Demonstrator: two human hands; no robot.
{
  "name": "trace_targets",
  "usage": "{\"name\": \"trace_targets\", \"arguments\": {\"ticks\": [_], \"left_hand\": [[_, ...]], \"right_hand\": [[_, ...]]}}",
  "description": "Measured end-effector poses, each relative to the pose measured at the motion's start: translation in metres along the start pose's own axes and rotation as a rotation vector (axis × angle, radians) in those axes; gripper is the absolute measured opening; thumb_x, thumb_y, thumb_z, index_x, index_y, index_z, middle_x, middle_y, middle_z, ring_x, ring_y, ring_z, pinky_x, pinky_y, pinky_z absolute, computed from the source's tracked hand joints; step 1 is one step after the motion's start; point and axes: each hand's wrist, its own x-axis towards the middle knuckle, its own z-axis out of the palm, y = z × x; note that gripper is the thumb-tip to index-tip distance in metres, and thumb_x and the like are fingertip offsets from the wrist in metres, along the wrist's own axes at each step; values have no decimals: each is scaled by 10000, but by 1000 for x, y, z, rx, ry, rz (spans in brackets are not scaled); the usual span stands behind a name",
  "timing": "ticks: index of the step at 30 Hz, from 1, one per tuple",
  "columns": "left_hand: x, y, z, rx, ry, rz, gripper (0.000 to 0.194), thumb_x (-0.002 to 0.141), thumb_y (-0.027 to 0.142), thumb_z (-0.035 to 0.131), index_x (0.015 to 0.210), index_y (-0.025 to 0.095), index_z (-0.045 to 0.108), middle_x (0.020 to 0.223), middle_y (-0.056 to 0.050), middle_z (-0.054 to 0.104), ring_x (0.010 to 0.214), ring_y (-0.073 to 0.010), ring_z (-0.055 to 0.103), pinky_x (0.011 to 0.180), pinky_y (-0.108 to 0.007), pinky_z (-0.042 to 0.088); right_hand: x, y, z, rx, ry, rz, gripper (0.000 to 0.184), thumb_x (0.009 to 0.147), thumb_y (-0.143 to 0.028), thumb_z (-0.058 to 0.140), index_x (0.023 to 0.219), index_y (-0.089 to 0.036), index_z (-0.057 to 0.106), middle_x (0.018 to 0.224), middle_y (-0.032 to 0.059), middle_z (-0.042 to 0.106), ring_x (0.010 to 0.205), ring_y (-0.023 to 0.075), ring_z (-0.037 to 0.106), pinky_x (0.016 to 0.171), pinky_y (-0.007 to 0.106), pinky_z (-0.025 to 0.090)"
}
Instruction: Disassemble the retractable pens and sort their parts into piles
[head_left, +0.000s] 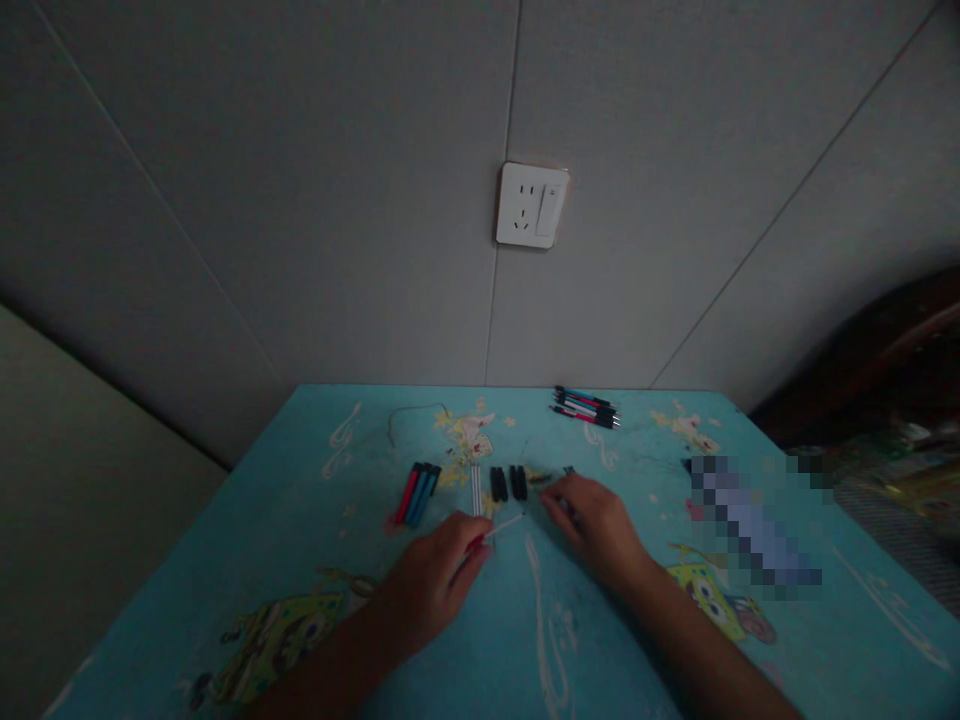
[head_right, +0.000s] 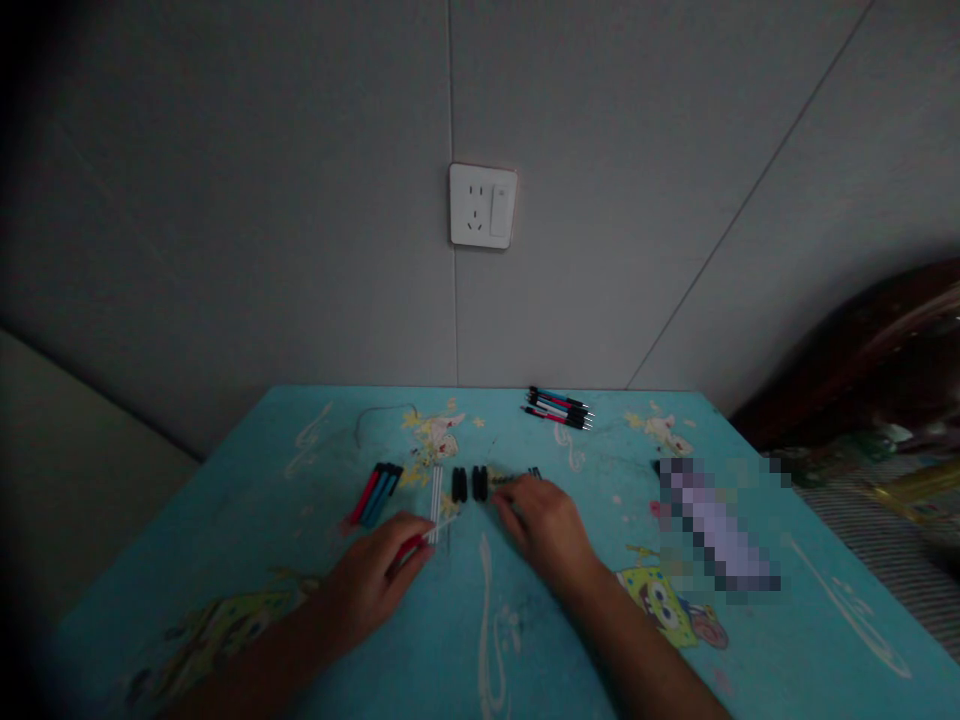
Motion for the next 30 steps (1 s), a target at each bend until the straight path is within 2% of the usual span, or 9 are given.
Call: {"name": "trace_targets", "arguments": {"ticks": [2,3,5,8,15,26,28,30], "left_hand": [[2,-1,-5,17,11,-30,284,997,217,478,1280,233,471,1078,-56,657,963,-171,661,852,-292,538],[3,-2,-7,36,5,-37,313,1005,219,458,1317,233,456,1089,-62,656,967,-175,660,857,-300,538],[3,-4,-10,77,-15,-41,362,1019,213,412,1380,233,423,1090,-71,658,951,-177,663,858,-310,539],[3,-6,-11,132,-21,-34,395,1030,206,368,1423,229,406,1052,-75,670,915,-178,672,871,-325,538],[3,-9,-7,180,-52,-62,478,1008,159,350,1480,239,367,1014,-74,678,889,-181,684,829,-309,554],[3,-4,-5,155,-106,-66,501,982,117,366,1468,237,380,1010,-70,670,830,-173,672,752,-294,562],[4,-3,-6,173,-117,-62,506,981,115,369,1473,238,376,1006,-69,670,829,-174,671,755,-292,562],[4,-1,-7,199,-150,-44,520,977,114,383,1479,250,370,988,-62,669,800,-170,667,735,-283,561]], "right_hand": [[3,24,-8,-95,51,314,254,987,-384,499,963,-202,675,893,57,706,736,175,646,707,271,461],[4,35,-11,-128,67,388,270,978,-390,503,945,-190,681,891,74,712,730,191,653,688,281,455],[4,53,-14,-167,65,470,286,962,-388,512,898,-174,691,862,95,722,711,210,664,660,287,445],[3,64,-11,-176,36,508,309,946,-391,518,859,-164,709,824,107,732,701,211,679,642,277,439],[2,56,-3,-169,6,516,353,945,-442,510,885,-182,741,843,102,744,744,225,689,670,291,440],[3,48,-12,-139,41,458,325,953,-399,489,947,-183,732,895,93,737,721,216,669,665,299,462],[3,39,-11,-77,74,401,317,964,-392,484,957,-181,720,895,87,729,720,209,660,682,303,479],[1,27,-9,50,131,278,288,979,-370,482,974,-184,702,890,80,714,732,200,650,694,304,501]]}}
